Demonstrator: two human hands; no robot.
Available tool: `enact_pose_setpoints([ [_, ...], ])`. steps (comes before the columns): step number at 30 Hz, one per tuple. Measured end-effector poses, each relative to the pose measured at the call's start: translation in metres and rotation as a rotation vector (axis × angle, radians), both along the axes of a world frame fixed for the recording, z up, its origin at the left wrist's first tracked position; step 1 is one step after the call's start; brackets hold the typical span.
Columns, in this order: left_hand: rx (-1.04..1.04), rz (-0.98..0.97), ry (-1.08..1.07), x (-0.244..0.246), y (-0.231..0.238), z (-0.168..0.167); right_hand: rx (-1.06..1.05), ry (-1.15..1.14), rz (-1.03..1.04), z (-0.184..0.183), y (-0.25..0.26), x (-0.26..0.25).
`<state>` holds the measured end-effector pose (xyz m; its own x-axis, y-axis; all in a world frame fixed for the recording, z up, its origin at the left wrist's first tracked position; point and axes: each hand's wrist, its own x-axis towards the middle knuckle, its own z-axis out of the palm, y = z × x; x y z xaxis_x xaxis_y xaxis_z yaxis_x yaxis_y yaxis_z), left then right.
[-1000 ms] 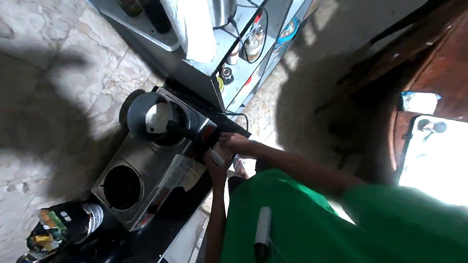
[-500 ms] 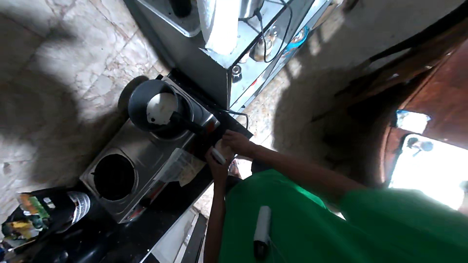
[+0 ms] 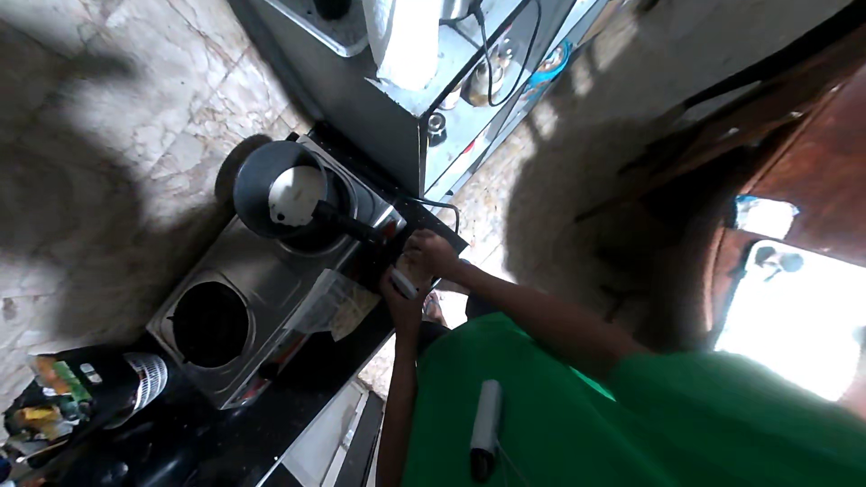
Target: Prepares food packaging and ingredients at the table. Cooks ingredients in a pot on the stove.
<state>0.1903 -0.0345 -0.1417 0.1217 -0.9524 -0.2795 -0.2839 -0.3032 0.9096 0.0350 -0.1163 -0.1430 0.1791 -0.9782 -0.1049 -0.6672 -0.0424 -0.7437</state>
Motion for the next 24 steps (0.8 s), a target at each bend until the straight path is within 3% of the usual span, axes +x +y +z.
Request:
enact_pose_setpoints([
  [7,-0.082,-0.11,-0.163,0.014,-0.009,0.02,0.104,-0.239,-0.002,0.011,0.006,-0.034],
  [15,-0.042,-0.103,-0.13,0.017,-0.005,0.0,-0.215,0.062,0.238,0.018,0.001,-0.018],
  [21,0.043,-0.04,-0.017,0.006,-0.002,-0.003,-0.335,0.131,0.297,0.022,0.005,-0.008],
  [24,0.024,-0.041,0.012,0.004,-0.002,-0.004,-0.266,0.158,0.353,0.038,0.015,-0.015],
])
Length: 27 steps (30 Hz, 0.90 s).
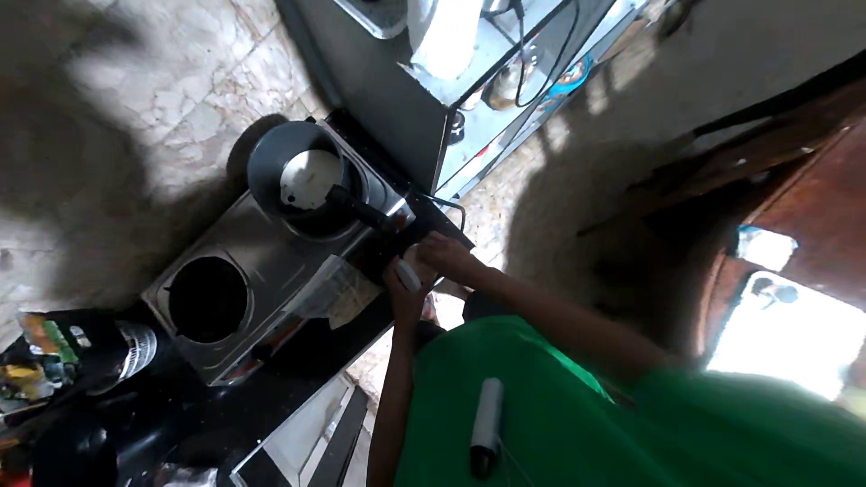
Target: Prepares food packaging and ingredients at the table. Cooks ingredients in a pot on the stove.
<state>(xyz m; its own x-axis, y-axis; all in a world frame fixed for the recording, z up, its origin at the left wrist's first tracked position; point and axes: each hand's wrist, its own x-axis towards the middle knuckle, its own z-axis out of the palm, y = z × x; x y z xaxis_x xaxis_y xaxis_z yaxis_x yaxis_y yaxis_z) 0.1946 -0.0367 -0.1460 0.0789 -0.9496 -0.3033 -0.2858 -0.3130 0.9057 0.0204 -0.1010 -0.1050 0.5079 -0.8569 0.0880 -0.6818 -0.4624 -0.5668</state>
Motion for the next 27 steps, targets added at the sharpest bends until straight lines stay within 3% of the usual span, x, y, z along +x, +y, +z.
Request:
enact_pose_setpoints([
  [4,-0.06,-0.042,-0.001,0.001,0.0,-0.004,0.039,0.005,-0.009,0.012,0.01,-0.008],
  [10,-0.063,-0.028,0.01,0.001,-0.001,-0.005,-0.184,0.0,-0.053,0.012,0.022,-0.009],
  [14,-0.012,-0.037,0.004,0.005,0.0,-0.003,-0.194,0.093,-0.02,0.01,0.034,-0.004],
  [21,-0.003,-0.043,0.04,0.005,-0.002,0.002,-0.09,0.192,0.034,-0.007,0.033,0.002],
  [27,-0.026,-0.042,0.029,0.003,-0.002,0.0,0.176,0.089,-0.167,0.019,0.003,0.013],
])
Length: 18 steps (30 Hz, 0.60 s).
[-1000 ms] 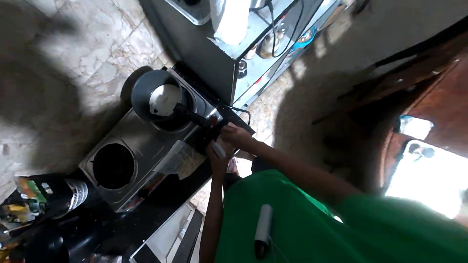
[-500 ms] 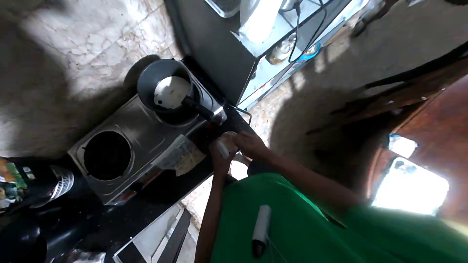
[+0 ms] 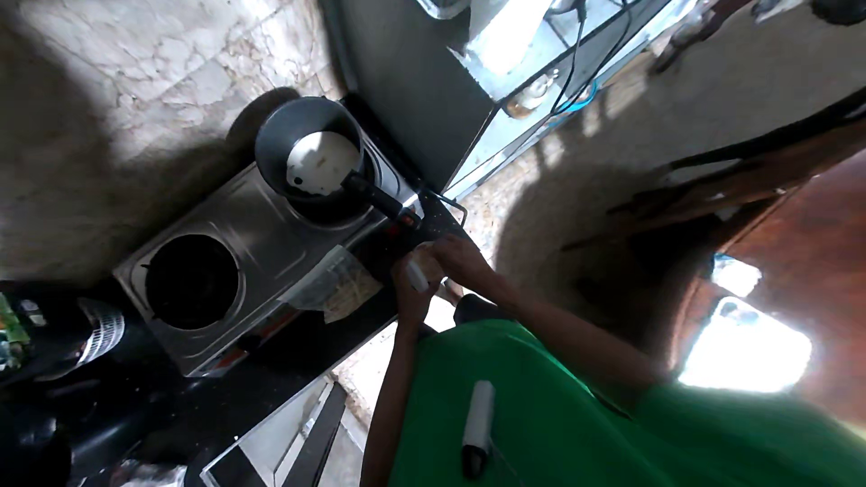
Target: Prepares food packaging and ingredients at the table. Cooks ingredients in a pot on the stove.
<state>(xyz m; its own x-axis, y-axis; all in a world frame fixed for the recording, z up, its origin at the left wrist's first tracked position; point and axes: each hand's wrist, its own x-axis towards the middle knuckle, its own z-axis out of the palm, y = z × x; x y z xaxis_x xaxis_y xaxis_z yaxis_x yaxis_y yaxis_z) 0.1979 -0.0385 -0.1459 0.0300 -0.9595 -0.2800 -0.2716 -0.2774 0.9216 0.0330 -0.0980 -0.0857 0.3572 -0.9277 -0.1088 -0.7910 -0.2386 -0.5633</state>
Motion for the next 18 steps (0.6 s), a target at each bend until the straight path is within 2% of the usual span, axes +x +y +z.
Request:
enact_pose_setpoints([
  [4,-0.008,-0.005,0.017,0.0,-0.001,0.0,0.09,0.06,-0.003,-0.004,-0.011,0.0],
  [8,-0.016,0.004,-0.002,0.0,-0.002,0.0,-0.058,-0.051,0.054,-0.009,0.003,-0.007],
  [14,-0.007,0.006,0.004,0.0,-0.001,-0.001,-0.024,-0.082,0.073,-0.014,0.032,-0.017],
  [18,-0.026,0.004,0.011,0.001,0.002,-0.003,-0.075,-0.059,0.053,0.002,0.029,-0.015],
])
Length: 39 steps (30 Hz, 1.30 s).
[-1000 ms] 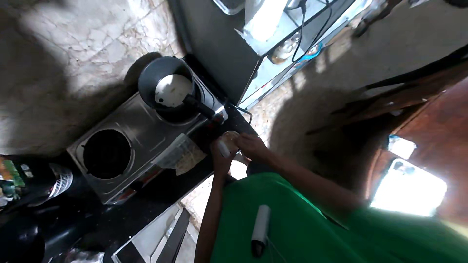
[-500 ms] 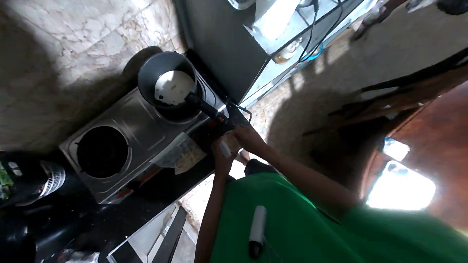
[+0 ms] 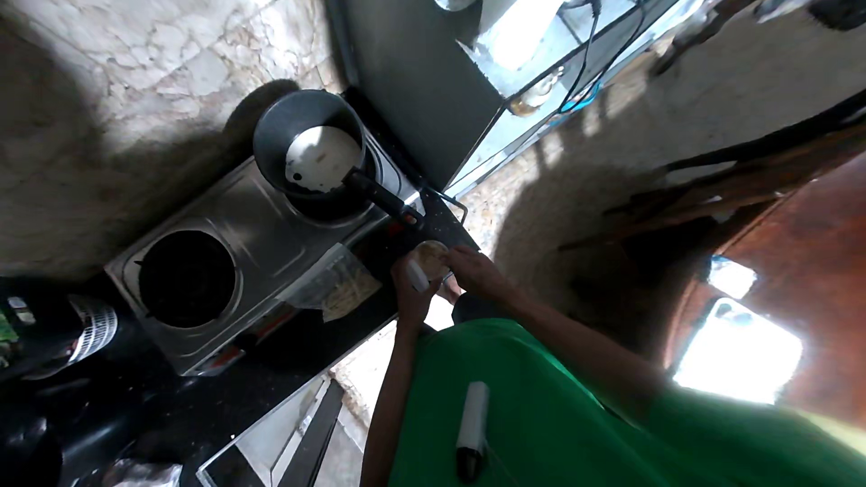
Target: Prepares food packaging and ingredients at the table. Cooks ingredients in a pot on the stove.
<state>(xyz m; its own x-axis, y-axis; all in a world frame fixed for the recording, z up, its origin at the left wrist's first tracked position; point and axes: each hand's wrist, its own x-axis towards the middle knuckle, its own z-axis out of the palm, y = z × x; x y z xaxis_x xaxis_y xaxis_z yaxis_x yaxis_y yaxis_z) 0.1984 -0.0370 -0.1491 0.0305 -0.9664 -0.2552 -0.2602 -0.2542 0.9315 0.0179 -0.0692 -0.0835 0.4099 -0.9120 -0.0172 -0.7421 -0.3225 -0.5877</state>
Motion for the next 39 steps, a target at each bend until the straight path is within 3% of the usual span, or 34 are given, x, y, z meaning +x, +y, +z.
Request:
enact_pose_setpoints([
  [3,0.022,0.002,-0.004,-0.002,-0.001,0.001,-0.131,0.039,0.083,-0.012,-0.008,0.003],
  [6,0.061,0.004,-0.011,0.0,-0.001,0.002,-0.094,0.104,0.121,-0.027,-0.01,0.011],
  [12,0.01,0.004,0.011,-0.001,-0.001,0.002,-0.046,0.0,0.07,-0.015,-0.01,0.016],
  [20,0.0,0.019,0.035,-0.002,-0.001,-0.003,-0.025,0.016,0.051,-0.03,0.0,0.006],
  [26,0.002,0.018,0.021,-0.002,0.0,0.002,0.032,-0.01,-0.028,-0.015,-0.005,0.006],
  [34,-0.009,0.021,0.033,-0.001,0.001,-0.002,-0.064,-0.021,0.005,-0.025,-0.014,0.013],
  [39,-0.02,0.017,0.028,-0.003,0.0,0.0,0.026,-0.011,0.004,-0.022,-0.021,0.015],
])
